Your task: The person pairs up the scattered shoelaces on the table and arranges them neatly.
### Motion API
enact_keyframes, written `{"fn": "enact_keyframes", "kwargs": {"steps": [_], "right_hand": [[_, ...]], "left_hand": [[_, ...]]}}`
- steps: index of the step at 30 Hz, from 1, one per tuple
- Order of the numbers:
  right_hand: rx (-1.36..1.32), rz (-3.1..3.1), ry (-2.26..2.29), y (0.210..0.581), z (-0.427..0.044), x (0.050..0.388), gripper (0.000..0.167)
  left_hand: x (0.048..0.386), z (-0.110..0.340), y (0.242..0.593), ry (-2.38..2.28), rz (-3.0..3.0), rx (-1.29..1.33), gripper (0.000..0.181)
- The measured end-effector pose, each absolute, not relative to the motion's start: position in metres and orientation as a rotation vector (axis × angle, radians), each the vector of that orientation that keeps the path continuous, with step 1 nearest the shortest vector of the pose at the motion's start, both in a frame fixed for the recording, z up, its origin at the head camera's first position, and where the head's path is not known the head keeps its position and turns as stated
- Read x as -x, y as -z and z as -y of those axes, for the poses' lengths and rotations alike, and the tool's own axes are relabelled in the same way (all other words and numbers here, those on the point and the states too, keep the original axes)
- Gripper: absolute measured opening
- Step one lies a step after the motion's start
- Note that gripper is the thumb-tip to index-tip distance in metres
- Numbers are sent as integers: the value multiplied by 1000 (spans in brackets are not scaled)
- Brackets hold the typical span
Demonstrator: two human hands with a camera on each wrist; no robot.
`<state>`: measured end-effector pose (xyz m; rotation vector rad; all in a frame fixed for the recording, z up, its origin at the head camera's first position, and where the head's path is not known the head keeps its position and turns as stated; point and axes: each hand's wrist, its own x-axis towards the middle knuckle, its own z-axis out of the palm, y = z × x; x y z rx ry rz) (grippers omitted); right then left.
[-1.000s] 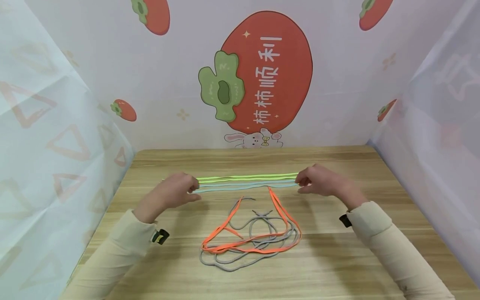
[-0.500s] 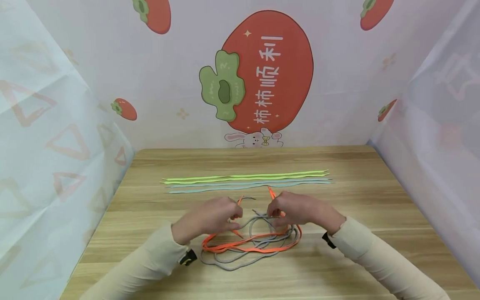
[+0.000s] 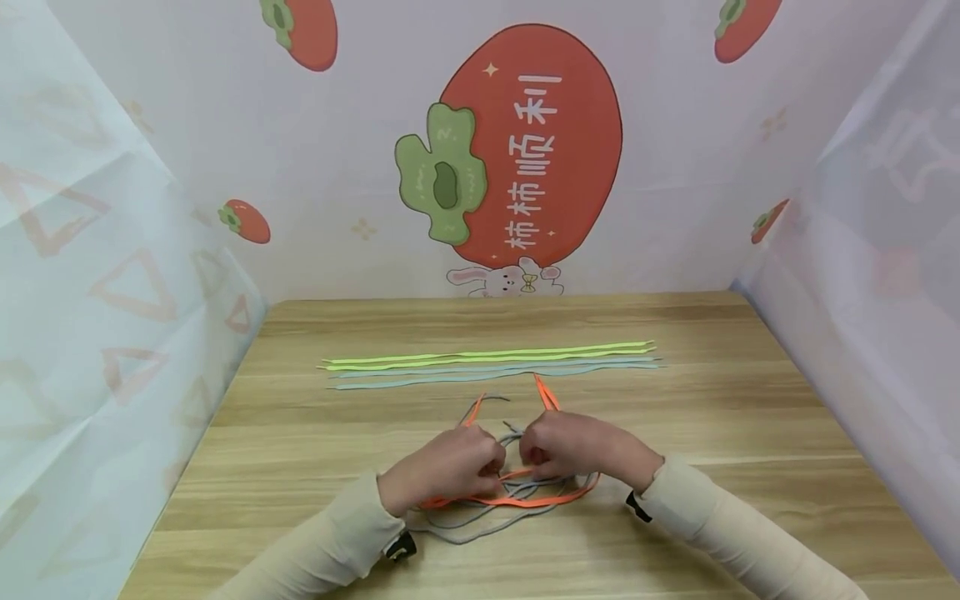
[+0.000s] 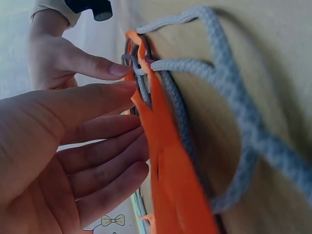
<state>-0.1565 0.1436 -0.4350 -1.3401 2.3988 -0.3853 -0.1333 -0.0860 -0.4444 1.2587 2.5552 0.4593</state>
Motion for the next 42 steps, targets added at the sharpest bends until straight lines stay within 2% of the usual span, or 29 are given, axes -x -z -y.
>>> {"fn": "enact_keyframes", "kwargs": {"steps": [14,30,42], "right_hand": [[1359,-2388,430,444,-135,142,13],[1221,-2297,669,425,-151,147,11],[1190,-2317,755,418,-172,150,11]], "left_hand": [[128,81,457,-569,-2524,-1249,3],[141,101,449,-924,-2292,-1121,19],[144,136,443,-928,-2351,-1095,16]]}}
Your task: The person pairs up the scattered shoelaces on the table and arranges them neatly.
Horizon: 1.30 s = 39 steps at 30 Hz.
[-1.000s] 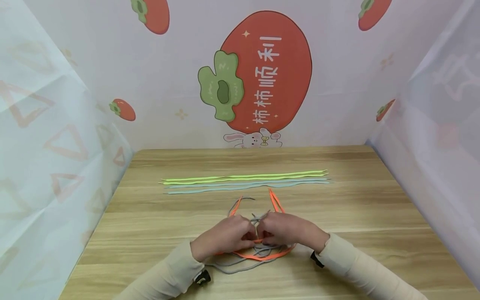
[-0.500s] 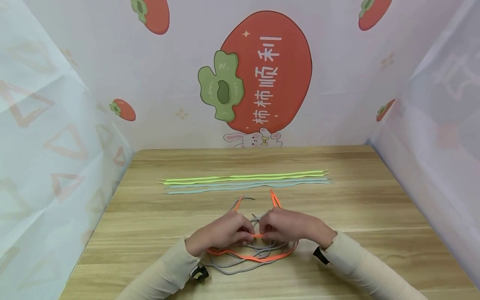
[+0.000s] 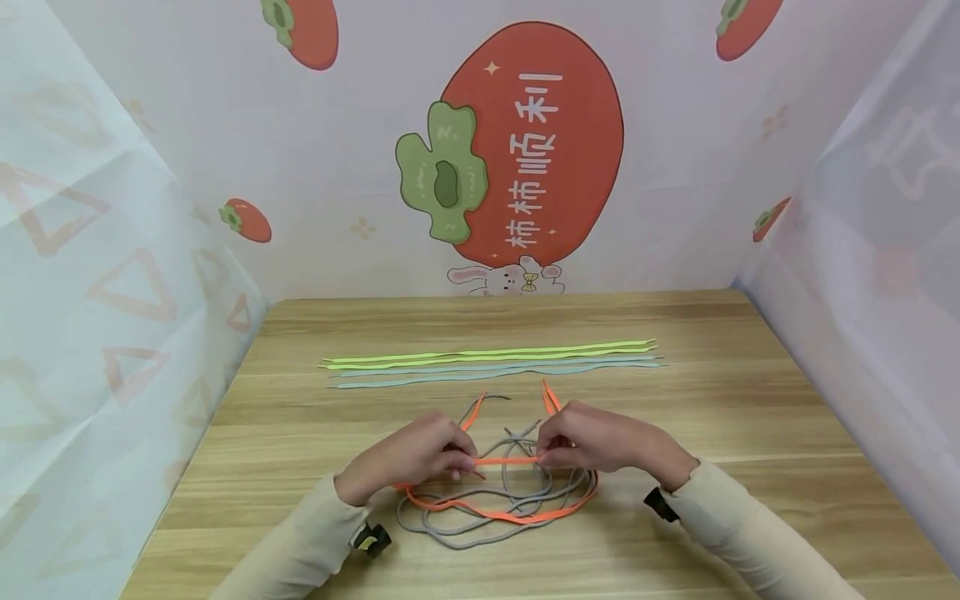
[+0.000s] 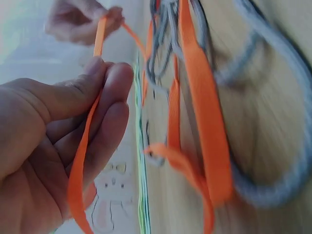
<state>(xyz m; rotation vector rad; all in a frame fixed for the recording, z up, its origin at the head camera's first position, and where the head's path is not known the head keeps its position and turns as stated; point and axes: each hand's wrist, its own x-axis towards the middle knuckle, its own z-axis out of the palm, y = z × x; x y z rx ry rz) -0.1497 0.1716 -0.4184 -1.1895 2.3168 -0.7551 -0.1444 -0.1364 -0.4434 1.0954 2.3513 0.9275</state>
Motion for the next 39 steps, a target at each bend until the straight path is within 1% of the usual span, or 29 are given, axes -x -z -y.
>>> {"fn": "enact_keyframes", "kwargs": {"steps": [5,11,19,27,39], "right_hand": [[1163,-2316,788,420,-182,151,12],[1174,-2325,833,421,-198,156,11],[1113,-2345,882,421,-220,161,10],[1028,-2393,873,422,-244,161,9],[1035,-2428,938,425,-271,167,14]], "left_hand": [[144,157,447,-938,-2344,-1004,18],[148,180,448,-927,-2365,-1013,25],[152,203,443,-927,-2378,-1003,20],[153,216,444,-917,-2402,-1013,21],[155,226,439,-946,-2383,-980,22]]}}
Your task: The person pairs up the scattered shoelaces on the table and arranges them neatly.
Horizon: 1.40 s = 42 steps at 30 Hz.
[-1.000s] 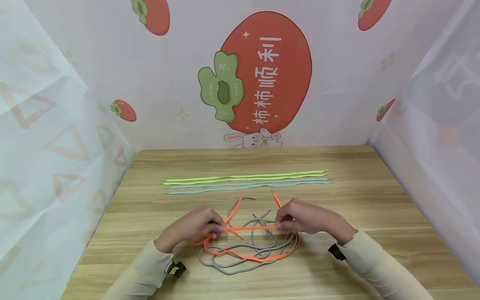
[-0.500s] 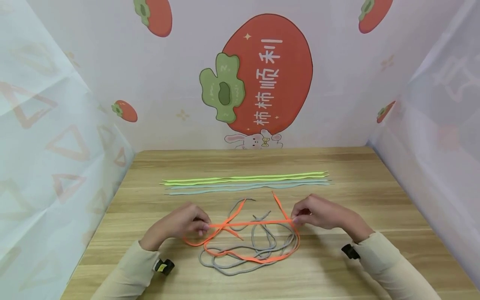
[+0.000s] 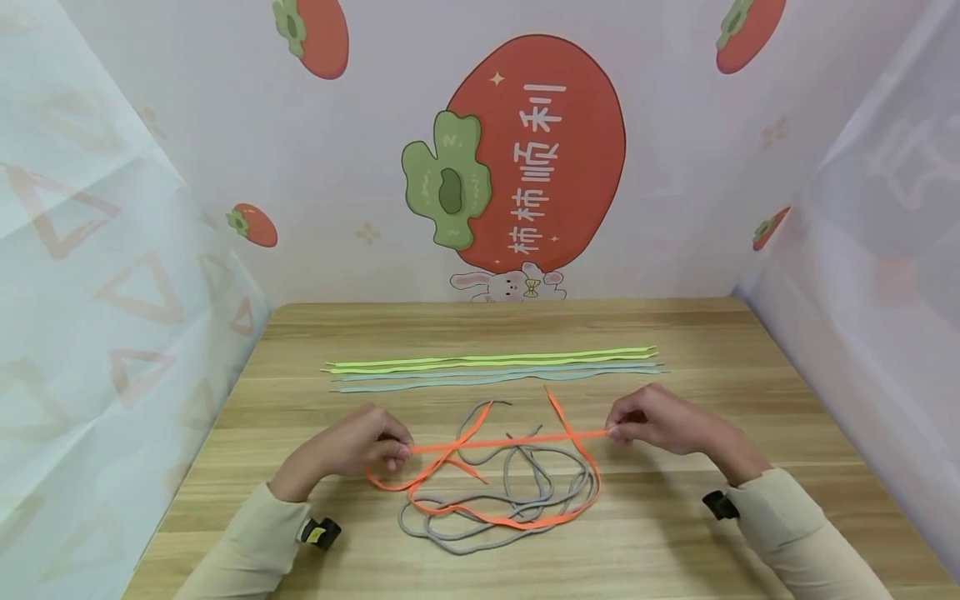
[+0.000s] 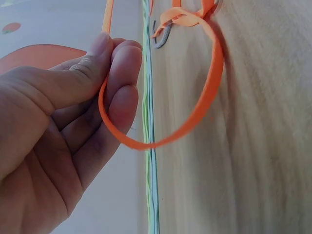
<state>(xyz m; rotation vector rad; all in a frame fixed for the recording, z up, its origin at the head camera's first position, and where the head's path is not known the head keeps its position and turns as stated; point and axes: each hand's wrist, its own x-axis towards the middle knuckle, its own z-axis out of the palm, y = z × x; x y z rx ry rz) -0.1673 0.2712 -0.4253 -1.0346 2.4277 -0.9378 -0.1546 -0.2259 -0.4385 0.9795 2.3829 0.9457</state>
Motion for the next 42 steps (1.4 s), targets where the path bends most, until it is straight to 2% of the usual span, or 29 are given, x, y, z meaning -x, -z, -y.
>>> {"fn": "enact_keyframes", "kwargs": {"steps": [17,42], "right_hand": [[879,-2508,988,431,-307,175,12],[834,-2629,962,426,-344,187,10]], "left_hand": [[159,255,439,-890,-2487,-1044,25],[170,311,428,-859,-2538,-1033,25]]}}
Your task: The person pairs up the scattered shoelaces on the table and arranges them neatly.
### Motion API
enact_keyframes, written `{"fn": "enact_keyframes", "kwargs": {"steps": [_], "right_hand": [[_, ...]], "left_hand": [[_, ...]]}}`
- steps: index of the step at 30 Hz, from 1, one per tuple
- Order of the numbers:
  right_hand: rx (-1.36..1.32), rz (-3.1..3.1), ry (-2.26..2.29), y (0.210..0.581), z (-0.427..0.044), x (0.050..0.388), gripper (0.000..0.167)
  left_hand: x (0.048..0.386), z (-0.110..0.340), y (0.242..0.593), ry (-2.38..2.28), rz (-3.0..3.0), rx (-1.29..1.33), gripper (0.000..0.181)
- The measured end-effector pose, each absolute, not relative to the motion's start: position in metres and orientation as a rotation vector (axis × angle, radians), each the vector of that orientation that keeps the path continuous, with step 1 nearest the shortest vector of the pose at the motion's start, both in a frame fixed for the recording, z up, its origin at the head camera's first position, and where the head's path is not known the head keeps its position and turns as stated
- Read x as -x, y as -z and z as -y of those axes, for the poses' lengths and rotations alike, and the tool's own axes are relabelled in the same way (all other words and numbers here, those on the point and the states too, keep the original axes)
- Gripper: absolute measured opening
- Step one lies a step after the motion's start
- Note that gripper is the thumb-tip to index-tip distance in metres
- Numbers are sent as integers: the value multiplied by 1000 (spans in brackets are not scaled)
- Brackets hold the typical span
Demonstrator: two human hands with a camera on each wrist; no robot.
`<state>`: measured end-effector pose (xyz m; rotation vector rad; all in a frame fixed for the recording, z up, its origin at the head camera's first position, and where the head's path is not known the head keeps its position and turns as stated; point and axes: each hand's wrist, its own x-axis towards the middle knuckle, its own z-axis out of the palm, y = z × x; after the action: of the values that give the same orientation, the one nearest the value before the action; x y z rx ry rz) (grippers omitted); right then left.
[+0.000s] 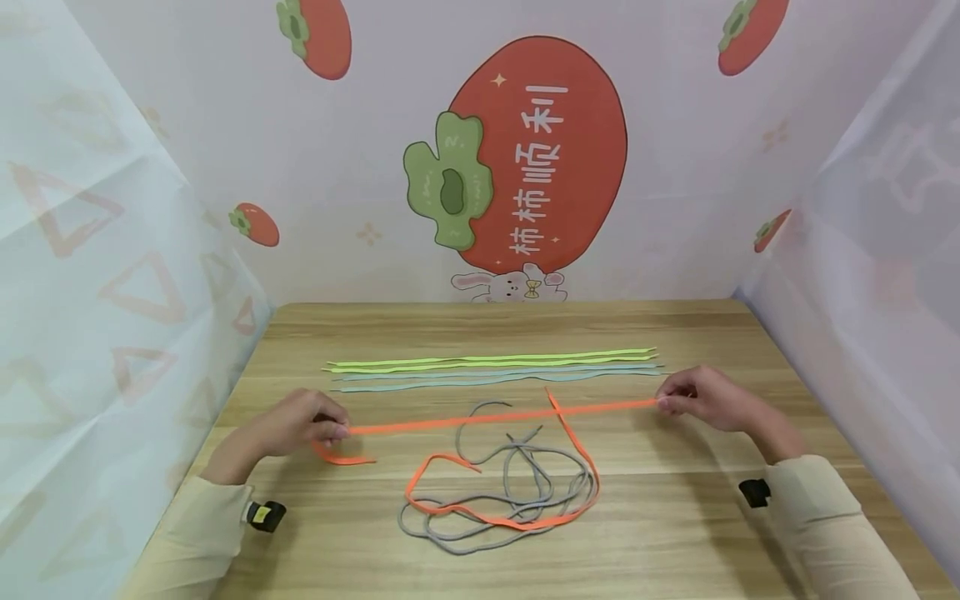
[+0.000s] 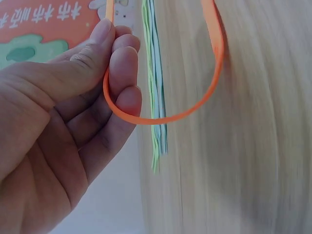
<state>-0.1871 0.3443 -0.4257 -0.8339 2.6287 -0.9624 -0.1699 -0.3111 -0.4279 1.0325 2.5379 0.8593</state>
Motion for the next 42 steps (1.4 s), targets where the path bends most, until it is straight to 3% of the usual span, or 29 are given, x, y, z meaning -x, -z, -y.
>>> {"fn": "enact_keyframes", "kwargs": {"steps": [14,21,35,42], "right_hand": [[803,-2762,964,437,-377,194,7],[717,-2819,921,441,-392,197,8],[442,-2828,800,431,-391,225,12],[379,-2907,761,429,-379,240,18]], "left_hand": [[169,355,427,-814,-2657,-978,28],[177,373,431,-846,-2660,-857,20],[216,382,433,-773,-2796,-580,15],[233,374,432,-743,-2959,-564,13]]}}
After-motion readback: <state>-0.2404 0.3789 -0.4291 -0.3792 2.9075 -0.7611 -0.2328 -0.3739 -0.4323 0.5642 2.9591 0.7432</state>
